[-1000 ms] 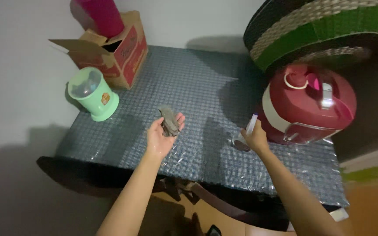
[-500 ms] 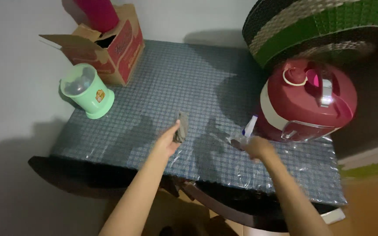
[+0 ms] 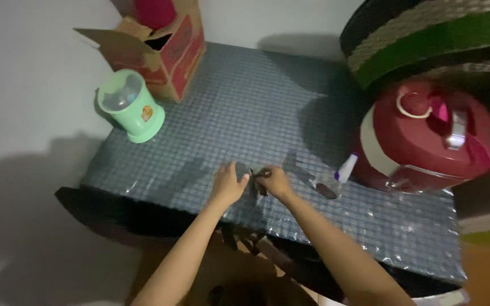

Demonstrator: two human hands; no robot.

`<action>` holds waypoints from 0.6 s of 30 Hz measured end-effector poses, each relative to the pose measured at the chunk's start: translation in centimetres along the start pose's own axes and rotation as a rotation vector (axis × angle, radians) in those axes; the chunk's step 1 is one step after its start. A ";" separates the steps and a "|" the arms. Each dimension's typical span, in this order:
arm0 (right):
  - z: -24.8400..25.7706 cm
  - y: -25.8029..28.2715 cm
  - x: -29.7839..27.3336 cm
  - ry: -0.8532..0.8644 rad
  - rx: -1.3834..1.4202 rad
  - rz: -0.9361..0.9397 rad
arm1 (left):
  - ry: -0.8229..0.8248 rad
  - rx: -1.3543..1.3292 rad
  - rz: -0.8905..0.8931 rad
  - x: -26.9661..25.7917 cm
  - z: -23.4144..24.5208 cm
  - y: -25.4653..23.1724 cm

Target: Washing a cloth in a sink and using it to wipe down a dining table, including moving chairs to access the surface.

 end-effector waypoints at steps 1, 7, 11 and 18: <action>-1.2 -2.3 1.3 0.006 -0.112 -0.055 | -0.067 0.234 -0.054 -1.3 1.6 -1.5; -4.5 -3.3 1.0 0.048 -0.174 -0.059 | -0.132 0.198 -0.211 -2.8 2.9 0.2; -2.2 -0.4 -3.3 0.097 -0.116 -0.182 | -0.056 0.296 -0.172 -4.4 3.3 -1.1; 5.6 -3.5 -8.1 -0.163 -0.149 -0.169 | 0.193 0.102 -0.185 -7.9 -0.5 -7.6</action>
Point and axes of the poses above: each hand's wrist, its own x-axis towards the middle knuckle, its own z-axis out of the back of the hand, y = z × x, the point moved 10 cm from there along x, towards the middle knuckle, and after that the axes turned 9 degrees about y, right-handed, at the moved point
